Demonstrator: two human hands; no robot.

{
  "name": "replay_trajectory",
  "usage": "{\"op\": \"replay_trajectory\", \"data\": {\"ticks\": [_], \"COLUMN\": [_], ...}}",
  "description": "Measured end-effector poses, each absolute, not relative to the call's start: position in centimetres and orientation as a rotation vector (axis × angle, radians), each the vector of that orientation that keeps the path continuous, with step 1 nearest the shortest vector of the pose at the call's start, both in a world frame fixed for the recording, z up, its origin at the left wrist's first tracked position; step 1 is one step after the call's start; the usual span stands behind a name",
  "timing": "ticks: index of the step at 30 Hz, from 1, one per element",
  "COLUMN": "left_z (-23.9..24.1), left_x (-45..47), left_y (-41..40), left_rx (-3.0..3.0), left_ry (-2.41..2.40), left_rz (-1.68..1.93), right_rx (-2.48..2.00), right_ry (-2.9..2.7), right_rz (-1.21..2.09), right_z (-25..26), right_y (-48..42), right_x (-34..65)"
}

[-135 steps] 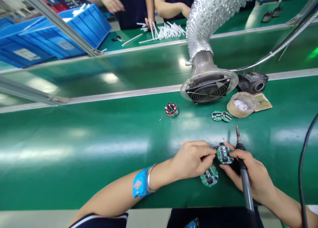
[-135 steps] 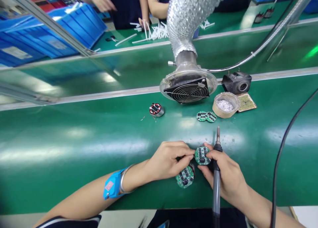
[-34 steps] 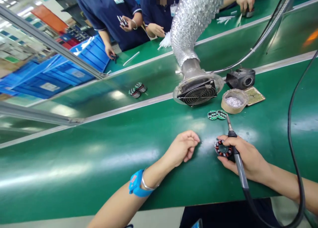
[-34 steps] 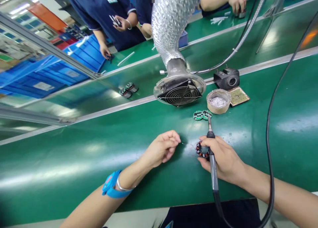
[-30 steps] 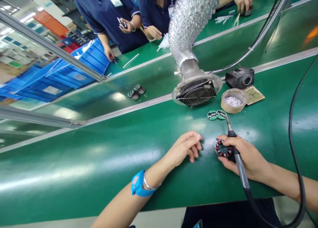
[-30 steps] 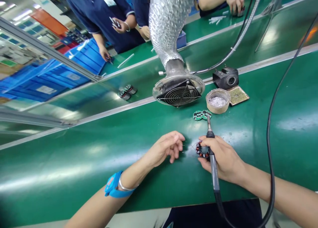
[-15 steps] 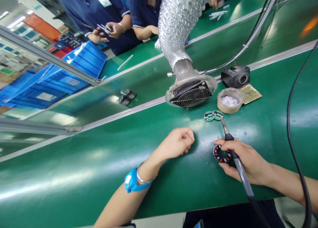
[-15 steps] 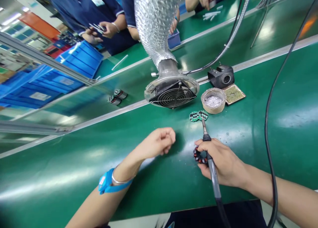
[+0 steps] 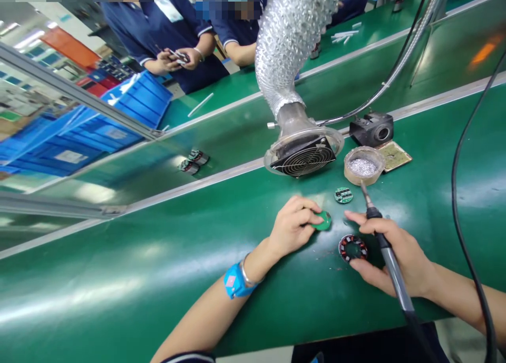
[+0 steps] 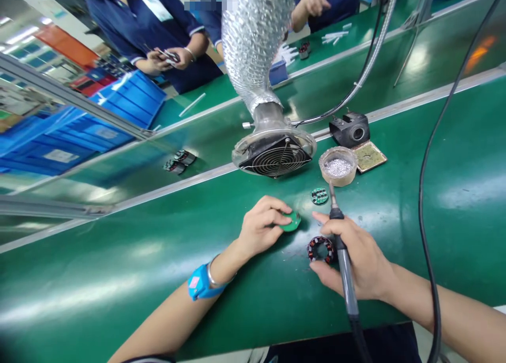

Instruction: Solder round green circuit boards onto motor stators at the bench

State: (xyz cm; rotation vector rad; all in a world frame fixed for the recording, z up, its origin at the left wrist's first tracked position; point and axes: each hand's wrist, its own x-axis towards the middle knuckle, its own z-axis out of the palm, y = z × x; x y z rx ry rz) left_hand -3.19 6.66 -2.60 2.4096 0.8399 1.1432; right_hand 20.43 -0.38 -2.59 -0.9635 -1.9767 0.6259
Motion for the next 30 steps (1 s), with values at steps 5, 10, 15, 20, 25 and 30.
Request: {"op": "replay_trajectory", "data": {"ticks": [5,10,15,20,25,30], "left_z": [-1.4,-1.5,-2.6,-3.1,-2.8,-3.1], "left_x": [-2.4,-2.2,-3.7,-3.4,-3.2,-3.3], "left_y": [4.3,4.2,4.1,4.1,4.7,4.4], "left_rx": [2.488,2.483,2.328,2.089,2.11,2.266], "left_ry": [0.565,0.702,0.824,0.763,0.649,0.61], "left_rz": [1.289,1.197,0.666,0.637,0.561,0.53], "right_rx": [-0.924,-0.935,-1.081,-1.069,-1.036,-0.979], "right_ry": [-1.909,-1.955,-2.039,-2.128,-2.179,-2.191], "right_rz": [0.663,0.638,0.506,0.489,0.479,0.478], "right_z": [-1.5,-1.1,-1.9,-2.7,-2.4,-2.4], "right_y": [-0.2,-0.4,-1.2,-1.9,-1.7,-1.5], "right_x": [18.8,20.1,22.4,22.2,21.9,22.1]}}
